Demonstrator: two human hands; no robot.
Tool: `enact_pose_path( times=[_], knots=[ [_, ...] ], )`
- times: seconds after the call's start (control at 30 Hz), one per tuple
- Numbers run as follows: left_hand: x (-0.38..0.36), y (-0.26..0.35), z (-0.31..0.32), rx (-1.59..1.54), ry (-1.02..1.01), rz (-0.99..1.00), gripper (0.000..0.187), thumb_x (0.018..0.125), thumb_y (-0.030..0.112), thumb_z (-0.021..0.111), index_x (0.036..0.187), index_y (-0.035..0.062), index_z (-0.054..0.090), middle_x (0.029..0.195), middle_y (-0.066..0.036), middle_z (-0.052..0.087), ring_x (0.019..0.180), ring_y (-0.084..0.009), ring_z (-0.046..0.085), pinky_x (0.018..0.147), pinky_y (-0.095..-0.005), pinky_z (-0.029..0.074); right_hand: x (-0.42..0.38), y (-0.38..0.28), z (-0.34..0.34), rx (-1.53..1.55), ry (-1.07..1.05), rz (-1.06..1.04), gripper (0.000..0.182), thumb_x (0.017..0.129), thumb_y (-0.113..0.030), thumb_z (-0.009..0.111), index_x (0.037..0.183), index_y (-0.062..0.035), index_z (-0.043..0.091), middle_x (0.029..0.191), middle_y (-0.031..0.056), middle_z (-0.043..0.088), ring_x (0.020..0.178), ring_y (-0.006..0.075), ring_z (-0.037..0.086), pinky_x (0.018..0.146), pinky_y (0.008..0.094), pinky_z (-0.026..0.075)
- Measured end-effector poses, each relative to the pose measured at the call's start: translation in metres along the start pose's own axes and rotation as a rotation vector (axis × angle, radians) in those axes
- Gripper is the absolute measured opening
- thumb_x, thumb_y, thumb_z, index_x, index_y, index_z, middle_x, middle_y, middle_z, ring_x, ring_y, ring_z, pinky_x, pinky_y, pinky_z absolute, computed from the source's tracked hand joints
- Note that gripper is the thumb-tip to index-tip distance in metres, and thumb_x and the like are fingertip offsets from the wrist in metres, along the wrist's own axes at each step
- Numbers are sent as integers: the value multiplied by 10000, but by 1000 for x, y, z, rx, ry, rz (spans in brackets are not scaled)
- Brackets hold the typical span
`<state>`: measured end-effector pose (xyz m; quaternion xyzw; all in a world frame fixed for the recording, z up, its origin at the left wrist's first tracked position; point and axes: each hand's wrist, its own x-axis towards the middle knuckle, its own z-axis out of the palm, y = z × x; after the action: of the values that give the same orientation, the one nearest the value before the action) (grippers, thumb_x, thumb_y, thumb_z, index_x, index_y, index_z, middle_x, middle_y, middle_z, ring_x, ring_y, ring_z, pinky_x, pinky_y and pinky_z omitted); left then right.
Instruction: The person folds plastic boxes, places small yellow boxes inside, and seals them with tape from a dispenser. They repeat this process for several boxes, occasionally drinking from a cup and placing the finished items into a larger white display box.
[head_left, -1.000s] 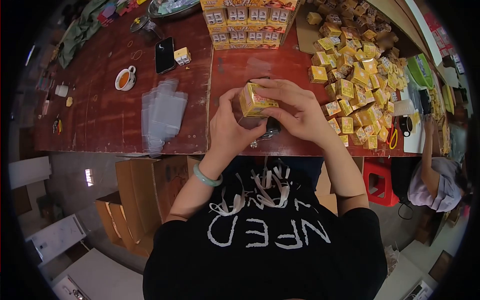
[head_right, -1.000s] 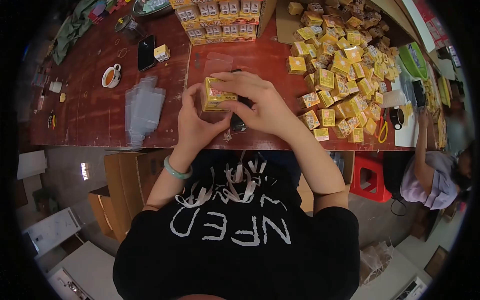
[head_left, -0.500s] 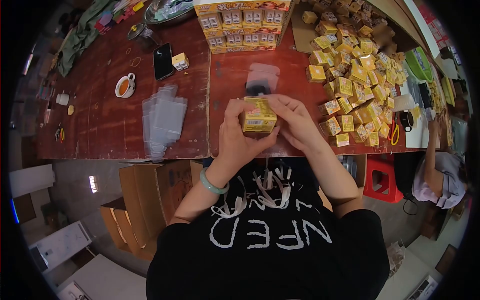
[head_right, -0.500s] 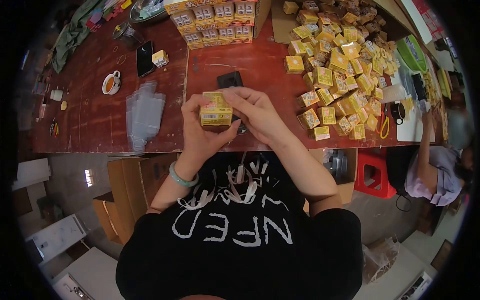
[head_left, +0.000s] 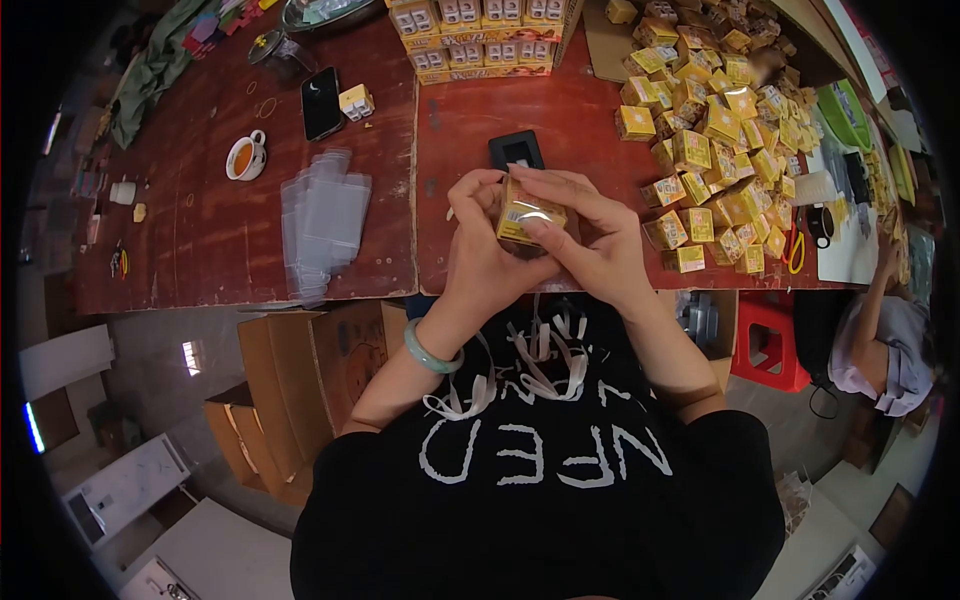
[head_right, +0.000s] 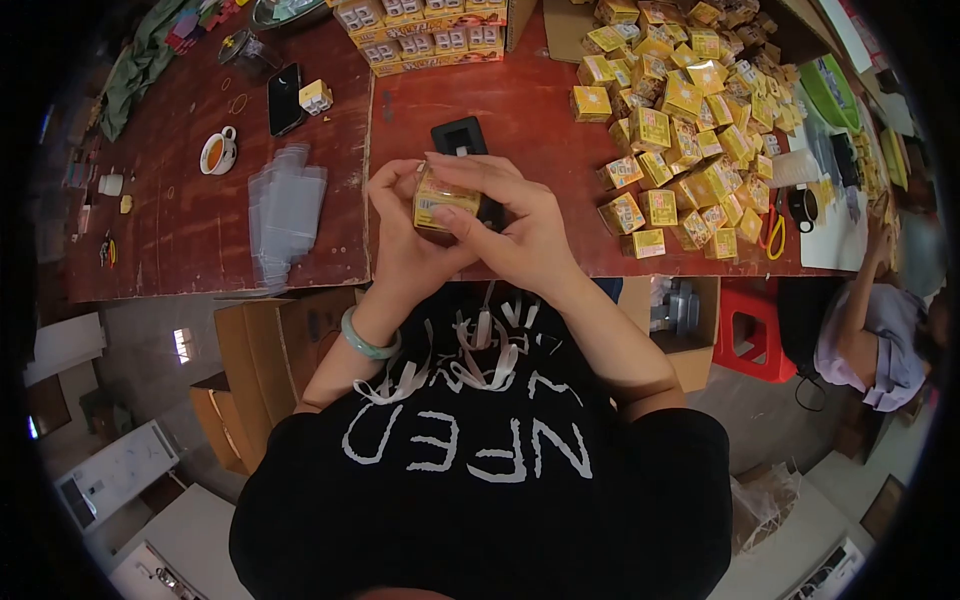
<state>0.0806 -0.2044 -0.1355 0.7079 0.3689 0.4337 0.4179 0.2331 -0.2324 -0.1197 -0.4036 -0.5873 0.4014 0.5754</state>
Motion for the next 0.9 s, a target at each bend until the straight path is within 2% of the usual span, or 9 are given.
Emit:
enact_pose_path(
  times=[0.1,0.3,0.4,0.43,0.5,0.6,0.73,0.83,0.9],
  knots=[
    [0,3,1,7,-15,-38,897,684,86,867,1318,28,234,1171,-180,538,1077,-244,595,912,-347,492,2,-10,1,308,56,168,312,932,-14,657,1240,30,640,1260,129,645,1148,154,594,968,297,497],
    [0,4,1,6,-30,-79,881,678,45,845,1314,25,236,1168,-179,540,1063,-243,603,892,-336,503,2,-5,-1,325,64,227,279,942,-25,651,1215,32,649,1255,137,656,1138,149,605,975,300,497],
    [0,5,0,33,-30,-74,883,679,47,853,1311,23,237,1168,-179,538,1057,-239,604,886,-333,505,5,-12,0,388,92,274,272,920,-41,680,1185,16,673,1246,138,667,1132,181,620,973,328,501],
    [0,6,-1,49,-27,-67,884,680,49,857,1310,23,237,1167,-179,536,1055,-238,603,884,-332,505,5,-9,0,241,63,173,272,904,-41,691,1171,11,682,1240,140,672,1128,199,627,974,342,501],
    [1,4,-1,86,-1,-13,883,673,103,868,1297,22,249,1082,-183,588,973,-297,648,823,-367,528,6,-3,-2,-54,4,-27,274,872,-40,712,1143,-1,700,1227,144,682,1120,235,640,974,368,500],
    [1,2,2,67,28,37,894,669,148,886,1288,19,254,1050,-188,613,933,-330,673,784,-384,542,4,-6,6,-217,61,-108,288,826,-31,729,1113,-9,714,1212,153,688,1115,279,647,976,396,497],
    [-11,-5,8,-3,53,40,894,677,168,894,1282,13,254,1059,-195,616,936,-333,683,771,-376,549,-4,-5,10,-227,76,-101,297,819,-11,725,1115,-7,716,1181,153,702,1108,268,653,967,380,507],
    [-14,4,5,-31,-36,-47,914,691,81,884,1307,36,211,1179,-177,531,1063,-223,598,881,-325,498,-8,-9,8,-133,77,-11,279,841,-19,719,1119,-7,716,1149,149,714,1102,249,656,955,359,517],
    [-12,6,2,-8,-68,-44,912,688,88,888,1298,35,212,1177,-178,536,1056,-221,604,882,-326,499,-3,-18,1,-95,49,5,248,873,-28,708,1119,0,714,1127,148,721,1098,221,656,946,340,523]
  ],
)
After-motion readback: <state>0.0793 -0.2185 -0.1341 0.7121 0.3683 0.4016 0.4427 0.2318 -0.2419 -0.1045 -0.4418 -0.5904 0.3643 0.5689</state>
